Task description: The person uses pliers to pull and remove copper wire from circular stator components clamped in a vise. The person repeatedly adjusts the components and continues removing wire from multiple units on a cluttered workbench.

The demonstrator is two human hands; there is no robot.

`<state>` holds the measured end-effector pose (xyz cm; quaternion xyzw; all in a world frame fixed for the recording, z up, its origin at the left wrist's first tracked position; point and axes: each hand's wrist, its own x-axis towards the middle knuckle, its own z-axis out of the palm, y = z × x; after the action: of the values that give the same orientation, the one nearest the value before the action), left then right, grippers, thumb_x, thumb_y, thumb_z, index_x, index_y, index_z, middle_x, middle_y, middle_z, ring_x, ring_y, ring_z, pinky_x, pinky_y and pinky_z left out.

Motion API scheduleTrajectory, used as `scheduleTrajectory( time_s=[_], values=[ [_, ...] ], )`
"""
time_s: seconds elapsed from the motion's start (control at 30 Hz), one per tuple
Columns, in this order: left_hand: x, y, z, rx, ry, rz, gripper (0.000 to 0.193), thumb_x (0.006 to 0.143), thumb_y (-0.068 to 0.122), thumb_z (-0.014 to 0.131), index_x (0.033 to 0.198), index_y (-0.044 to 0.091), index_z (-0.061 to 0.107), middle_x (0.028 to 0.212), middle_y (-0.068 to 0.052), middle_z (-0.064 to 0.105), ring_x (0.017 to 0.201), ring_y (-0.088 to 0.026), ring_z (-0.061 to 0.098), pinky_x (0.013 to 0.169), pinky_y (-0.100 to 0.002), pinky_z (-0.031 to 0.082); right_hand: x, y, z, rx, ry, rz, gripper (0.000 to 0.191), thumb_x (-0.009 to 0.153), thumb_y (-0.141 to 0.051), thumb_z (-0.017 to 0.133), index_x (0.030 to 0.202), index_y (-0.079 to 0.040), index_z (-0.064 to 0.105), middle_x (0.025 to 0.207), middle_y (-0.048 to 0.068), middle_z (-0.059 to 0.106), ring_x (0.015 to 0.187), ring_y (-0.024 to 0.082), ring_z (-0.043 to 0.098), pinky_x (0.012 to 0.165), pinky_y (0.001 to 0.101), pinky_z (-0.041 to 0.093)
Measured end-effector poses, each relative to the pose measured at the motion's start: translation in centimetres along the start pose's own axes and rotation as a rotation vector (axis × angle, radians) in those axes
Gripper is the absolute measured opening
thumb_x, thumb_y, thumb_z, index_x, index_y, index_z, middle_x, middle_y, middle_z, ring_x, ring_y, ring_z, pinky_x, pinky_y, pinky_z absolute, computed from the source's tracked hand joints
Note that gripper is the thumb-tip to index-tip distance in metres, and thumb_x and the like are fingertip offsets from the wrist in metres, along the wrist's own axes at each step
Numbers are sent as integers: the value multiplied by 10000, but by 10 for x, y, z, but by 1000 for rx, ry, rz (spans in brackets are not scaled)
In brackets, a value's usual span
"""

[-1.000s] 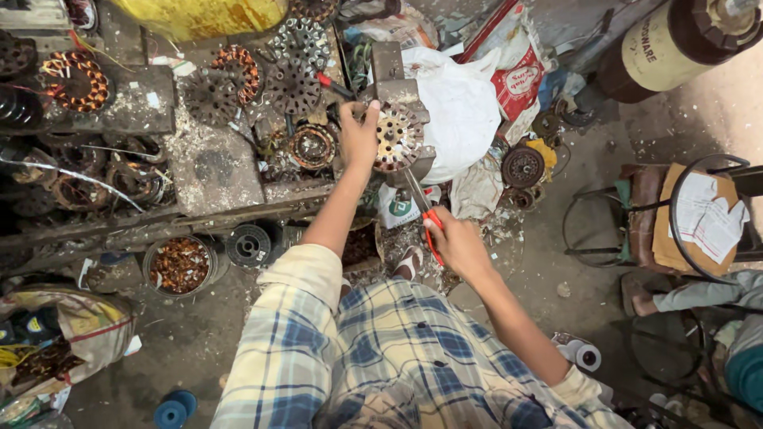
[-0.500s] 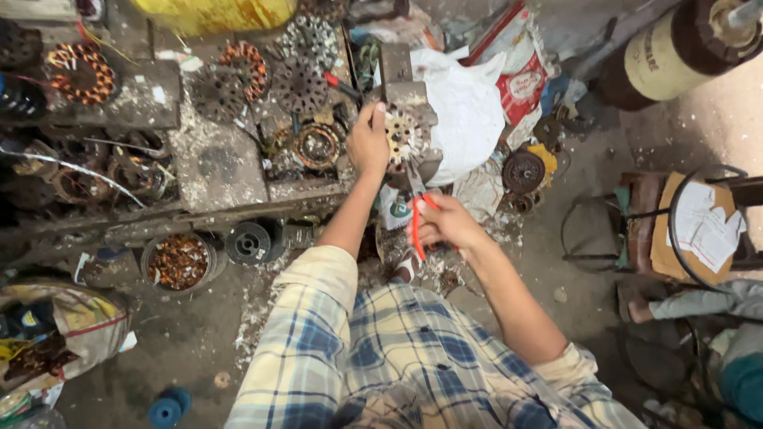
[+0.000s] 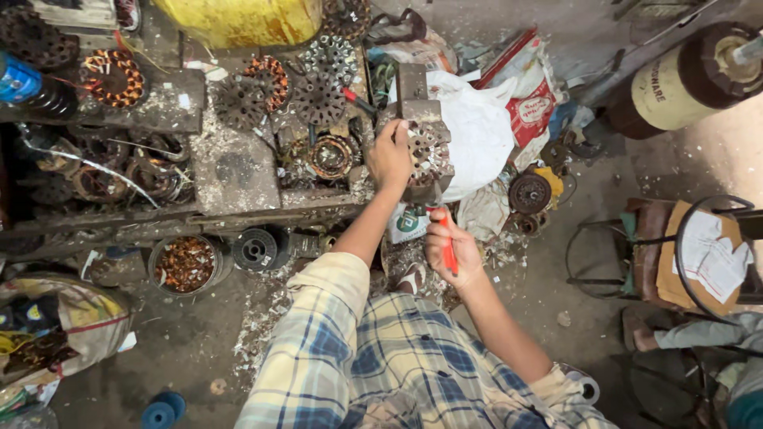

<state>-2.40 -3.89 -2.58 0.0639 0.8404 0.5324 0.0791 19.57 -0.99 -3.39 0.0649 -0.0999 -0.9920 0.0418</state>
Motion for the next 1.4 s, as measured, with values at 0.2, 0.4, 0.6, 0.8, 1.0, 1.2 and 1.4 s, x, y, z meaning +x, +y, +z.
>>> scheduleTrajectory(
  time_s=[0.2,0.4,0.6,0.8,1.0,1.2,1.4],
  values=[
    [1,-7,5,-45,8,1,377,982,506,547,1176,239,730,1043,-166,763,964,-415,710,839,-489,542,18,21,26,-1166,534,-236,228,1034,-331,487,1021,-117,564,795,31,626,703,180,638,642,365,581],
    [2,-19,12,-25,3,54,403,1003,535,517,1201,241,709,1072,-148,765,1009,-417,703,871,-492,534,-31,29,24,-2471,415,-629,139,1066,-177,551,1052,-52,609,872,151,650,840,327,637,809,432,520],
    [5,-18,9,-15,-33,-33,433,974,554,507,1225,266,710,1078,-137,773,1018,-401,706,872,-469,535,-34,36,-54,-2640,391,39,192,1050,-214,543,1098,-42,614,900,175,680,827,341,667,764,440,536],
    [-13,-30,16,-190,99,-12,408,1040,465,496,1267,181,681,1168,-111,740,1070,-312,697,927,-403,510,-56,32,-90,-2425,955,841,245,1054,-269,532,1100,-47,625,853,177,709,762,323,693,695,442,547],
    [24,-52,9,-345,-120,98,374,1025,412,632,1114,50,652,1019,-101,731,952,-220,674,895,-362,526,-86,27,-58,-1741,1056,2,315,1074,-327,512,1071,-42,644,796,171,724,665,283,698,597,428,552],
    [32,-46,10,-389,-197,226,352,1002,358,642,1171,52,688,1065,-97,743,982,-204,677,910,-334,520,-63,39,38,-2059,928,-220,240,1014,-303,543,1086,-106,659,771,74,765,654,212,736,628,369,560],
    [25,-35,7,-301,-150,174,364,987,378,638,1175,84,740,1063,-119,774,984,-243,725,885,-338,531,-35,39,83,-2286,861,-225,222,1026,-279,562,1033,-75,649,764,65,775,710,248,754,677,372,559]
  ],
)
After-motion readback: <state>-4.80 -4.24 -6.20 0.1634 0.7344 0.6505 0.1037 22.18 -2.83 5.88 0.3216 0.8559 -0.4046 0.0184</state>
